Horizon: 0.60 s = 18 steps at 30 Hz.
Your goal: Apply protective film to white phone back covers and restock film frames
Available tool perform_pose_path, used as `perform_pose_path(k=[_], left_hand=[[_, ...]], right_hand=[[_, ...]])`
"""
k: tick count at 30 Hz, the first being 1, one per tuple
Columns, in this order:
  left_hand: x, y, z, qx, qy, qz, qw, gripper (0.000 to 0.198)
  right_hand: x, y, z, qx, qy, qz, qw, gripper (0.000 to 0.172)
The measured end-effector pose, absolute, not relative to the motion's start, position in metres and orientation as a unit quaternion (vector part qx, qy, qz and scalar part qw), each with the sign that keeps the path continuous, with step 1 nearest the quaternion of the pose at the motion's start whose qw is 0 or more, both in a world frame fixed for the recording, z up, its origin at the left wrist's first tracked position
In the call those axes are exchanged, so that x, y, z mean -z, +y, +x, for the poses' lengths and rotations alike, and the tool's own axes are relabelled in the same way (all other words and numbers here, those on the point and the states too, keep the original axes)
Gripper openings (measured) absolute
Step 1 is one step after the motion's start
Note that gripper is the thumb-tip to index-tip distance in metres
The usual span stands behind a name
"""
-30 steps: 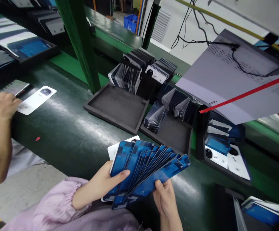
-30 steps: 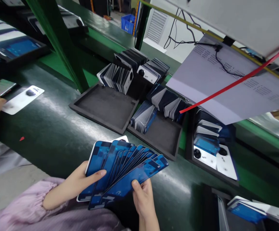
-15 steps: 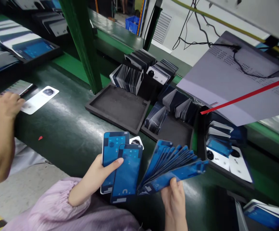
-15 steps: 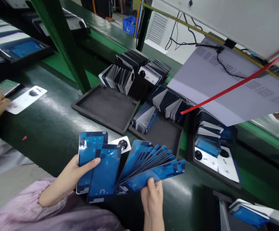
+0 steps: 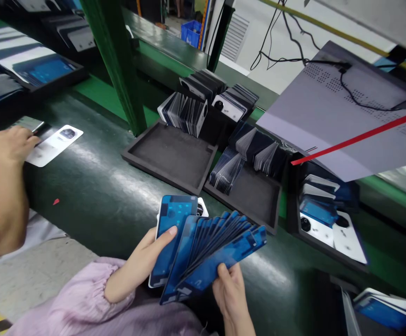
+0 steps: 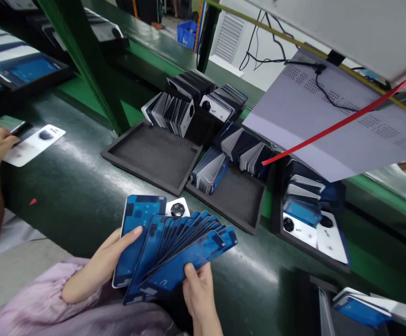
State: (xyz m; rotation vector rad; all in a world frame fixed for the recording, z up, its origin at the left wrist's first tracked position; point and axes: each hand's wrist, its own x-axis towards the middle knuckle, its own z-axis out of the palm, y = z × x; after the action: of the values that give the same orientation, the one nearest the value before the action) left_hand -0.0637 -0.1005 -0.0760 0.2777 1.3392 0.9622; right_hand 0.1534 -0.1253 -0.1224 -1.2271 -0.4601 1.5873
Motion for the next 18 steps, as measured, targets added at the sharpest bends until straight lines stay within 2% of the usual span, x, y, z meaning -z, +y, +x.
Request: perform_pose_path(k=[3,10,15,18], left_hand=[[0.084,-0.106,-0.068,-0.433,0.592,0.148,0.664,0.033],[0.089,-0.1,-0.075,-0.405,0.573,0.314,0.64,0.03],[0.083,-0.097,-0.063,-0.391,0.57,0.354,0.63,0.032],[0.076,-0.099,-0.063,-0.401,0.569,0.376,0.611,0.041]], right_hand=[[0.127,-0.12,0.151,-0.65,-0.196,-0.515,0.523,0.063],[0.122,-0.105,0.188,-0.639,-0.208,-0.518,0.529,0.069],[0.114,-0.116,0.161,-0.666,-0.207,-0.508,0.506,0.06],[0.115,-0.117,0.143,-0.68,-0.204,-0.501,0.495,0.06]])
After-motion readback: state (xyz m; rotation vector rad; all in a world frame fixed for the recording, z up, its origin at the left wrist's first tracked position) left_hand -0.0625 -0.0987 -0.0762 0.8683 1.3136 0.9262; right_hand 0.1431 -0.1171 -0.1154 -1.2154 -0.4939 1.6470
